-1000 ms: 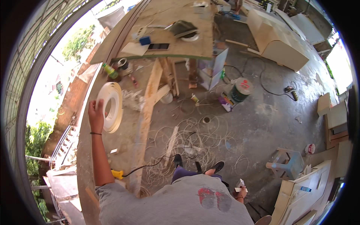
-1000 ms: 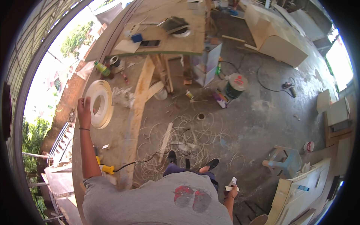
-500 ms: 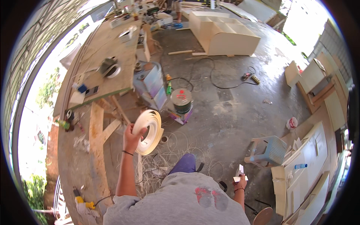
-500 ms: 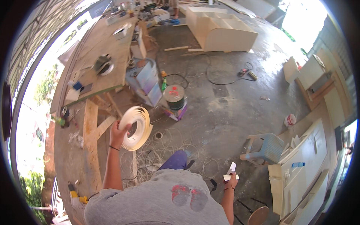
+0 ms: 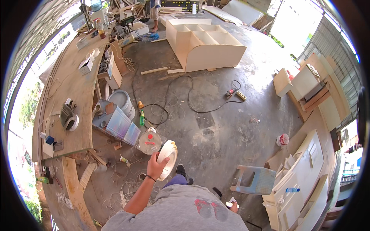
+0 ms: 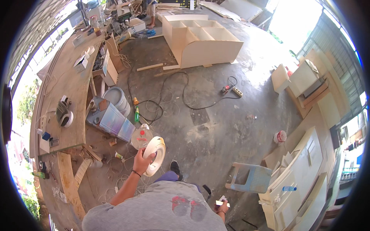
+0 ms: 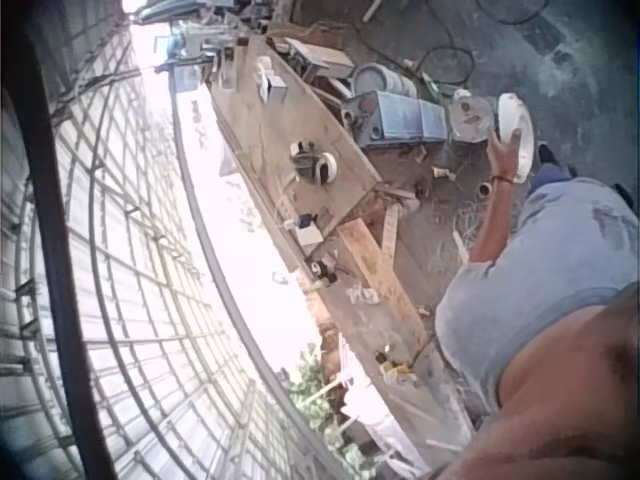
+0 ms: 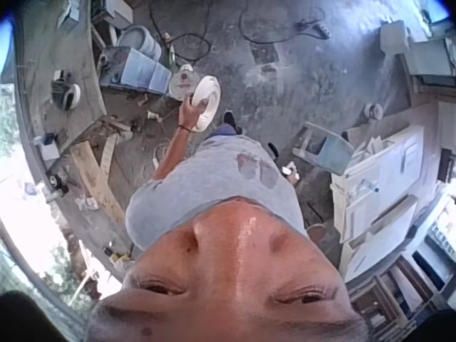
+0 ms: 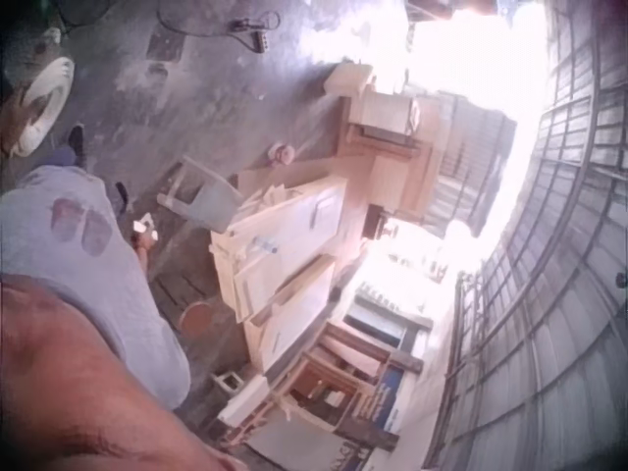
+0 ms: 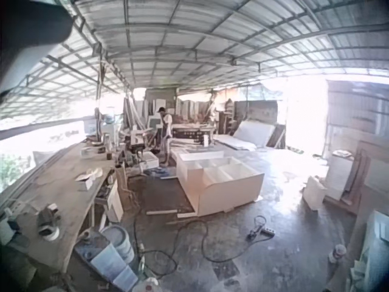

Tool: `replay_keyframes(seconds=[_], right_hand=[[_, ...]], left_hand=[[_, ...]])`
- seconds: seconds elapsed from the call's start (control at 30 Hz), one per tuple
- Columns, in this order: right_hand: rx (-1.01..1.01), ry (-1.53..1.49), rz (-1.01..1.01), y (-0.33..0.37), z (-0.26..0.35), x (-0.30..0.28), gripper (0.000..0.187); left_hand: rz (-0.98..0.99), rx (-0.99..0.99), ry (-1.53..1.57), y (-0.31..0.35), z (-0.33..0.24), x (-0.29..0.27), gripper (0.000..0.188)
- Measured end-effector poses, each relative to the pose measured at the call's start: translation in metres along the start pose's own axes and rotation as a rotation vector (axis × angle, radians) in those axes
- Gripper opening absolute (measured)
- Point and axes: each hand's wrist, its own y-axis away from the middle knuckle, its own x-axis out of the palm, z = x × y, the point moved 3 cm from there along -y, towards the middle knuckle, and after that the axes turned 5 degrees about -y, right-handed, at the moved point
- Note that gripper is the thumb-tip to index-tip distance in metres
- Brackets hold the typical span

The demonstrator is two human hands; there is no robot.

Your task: The person assembles small white wooden strips by applying adhesive and joining them together. They handle the pieces, apply glue, and press the components to form a small structure.

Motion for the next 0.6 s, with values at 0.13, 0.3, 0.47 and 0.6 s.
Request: replay_keyframes(seconds=[0.13, 0.3, 0.47, 0.6], right_hand=[[0.005, -0.09, 0.029, -0.019, 0.053, 0.094, 0.035], [-0.167, 0.311, 0.123, -0.069, 0.13, 0.249, 0.035], [-0.243, 0.396, 0.311, -0.104, 0.222, 0.442, 0.038], [-0.438, 0.508, 0.599, -0.069, 0.313, 0.623, 0.037]], left_hand=[[0.022, -0.089, 0.208, -0.073, -0.029, 0.018, 0.038], [-0.182, -0.228, 0.46, -0.172, -0.044, 0.031, 0.03], [-0.381, -0.405, 0.814, -0.27, -0.032, 0.049, 0.038], [-0.556, -0.498, 1.106, -0.328, 0.0, 0.049, 0.042]])
